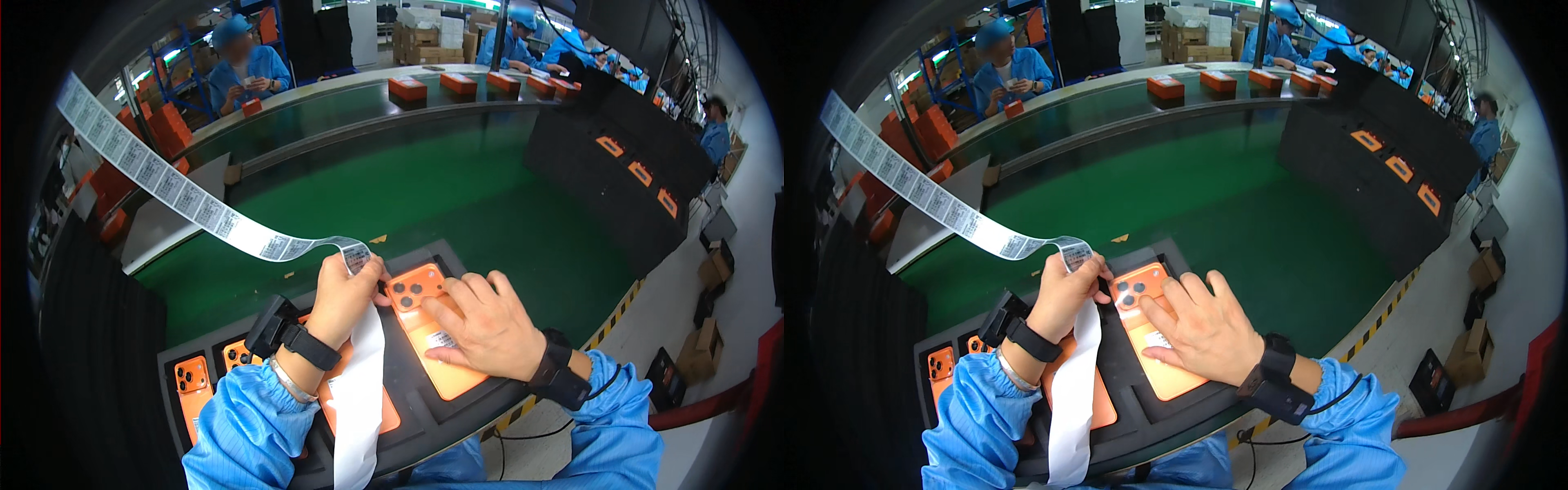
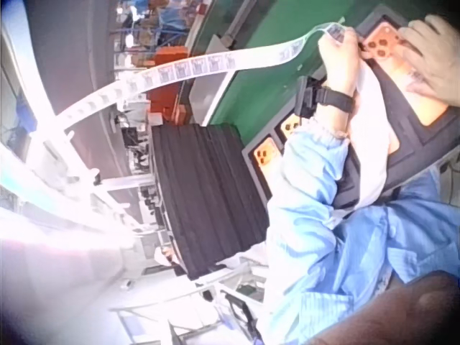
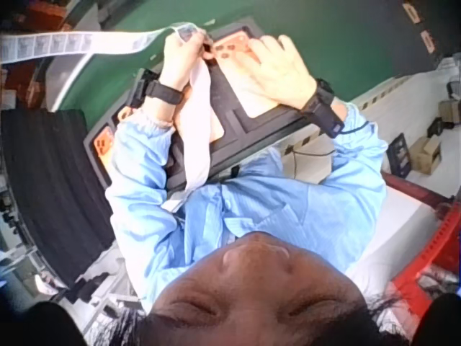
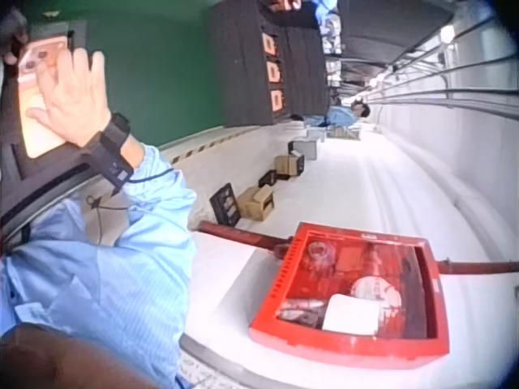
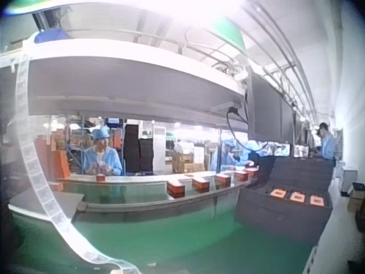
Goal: The person is applying identification labels to the back of smartphones arranged in a tray on an assembly line.
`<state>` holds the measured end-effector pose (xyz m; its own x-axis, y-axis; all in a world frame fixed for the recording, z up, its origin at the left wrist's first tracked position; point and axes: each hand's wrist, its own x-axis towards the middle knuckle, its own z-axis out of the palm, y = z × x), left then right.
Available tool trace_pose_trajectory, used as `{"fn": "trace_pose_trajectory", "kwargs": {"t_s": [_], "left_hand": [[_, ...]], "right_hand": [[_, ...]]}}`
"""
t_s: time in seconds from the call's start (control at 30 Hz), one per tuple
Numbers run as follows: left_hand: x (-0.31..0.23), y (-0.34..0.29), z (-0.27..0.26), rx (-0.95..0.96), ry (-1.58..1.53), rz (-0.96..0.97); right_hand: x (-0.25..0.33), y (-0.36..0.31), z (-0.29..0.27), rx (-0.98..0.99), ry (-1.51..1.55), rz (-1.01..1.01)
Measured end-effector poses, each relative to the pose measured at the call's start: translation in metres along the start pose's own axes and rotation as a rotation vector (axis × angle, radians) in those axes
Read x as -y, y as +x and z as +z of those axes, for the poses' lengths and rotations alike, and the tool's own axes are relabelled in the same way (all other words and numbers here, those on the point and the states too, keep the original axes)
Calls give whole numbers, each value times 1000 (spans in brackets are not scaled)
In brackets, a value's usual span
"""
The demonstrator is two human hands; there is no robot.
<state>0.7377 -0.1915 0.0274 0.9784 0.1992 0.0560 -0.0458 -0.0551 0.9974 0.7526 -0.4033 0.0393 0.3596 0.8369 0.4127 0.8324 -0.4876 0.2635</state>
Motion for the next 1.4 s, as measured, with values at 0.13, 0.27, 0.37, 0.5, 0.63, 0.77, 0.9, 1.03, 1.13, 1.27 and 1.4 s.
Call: {"fn": "trace_pose_trajectory", "kwargs": {"t_s": [0.13, 0.27, 0.37, 0.5, 0.63, 0.77, 0.9, 1.03, 1.13, 1.27, 1.4], "left_hand": [[10, 9, 0, 22, -32, -5], [6, 9, 2, -16, -92, 14], [-4, 7, 1, 70, -74, -41], [-6, 15, -3, 245, 93, -164], [-42, -23, -13, 410, 232, -207], [-98, -77, -22, 572, 163, -146], [-151, -161, -63, 433, -42, -195], [-165, -249, -120, 319, -100, -72], [-168, -326, -169, 165, -47, 37], [-191, -418, -219, -13, 17, 127], [-221, -467, -267, -334, 159, 323]], "right_hand": [[-2, -2, 3, 40, -50, 42], [2, -5, 1, 1, -162, 56], [-2, -9, -25, -63, -94, 85], [20, -2, -94, -362, 862, -37], [82, 14, -150, -132, 1945, -586], [146, 30, -158, -289, 2481, -981], [168, 27, -171, -110, 2752, -1079], [183, 29, -170, 207, 2783, -1209], [209, 43, -167, 301, 2739, -1308], [232, 57, -188, 368, 2701, -1399], [262, 75, -187, 418, 2703, -1456]]}}
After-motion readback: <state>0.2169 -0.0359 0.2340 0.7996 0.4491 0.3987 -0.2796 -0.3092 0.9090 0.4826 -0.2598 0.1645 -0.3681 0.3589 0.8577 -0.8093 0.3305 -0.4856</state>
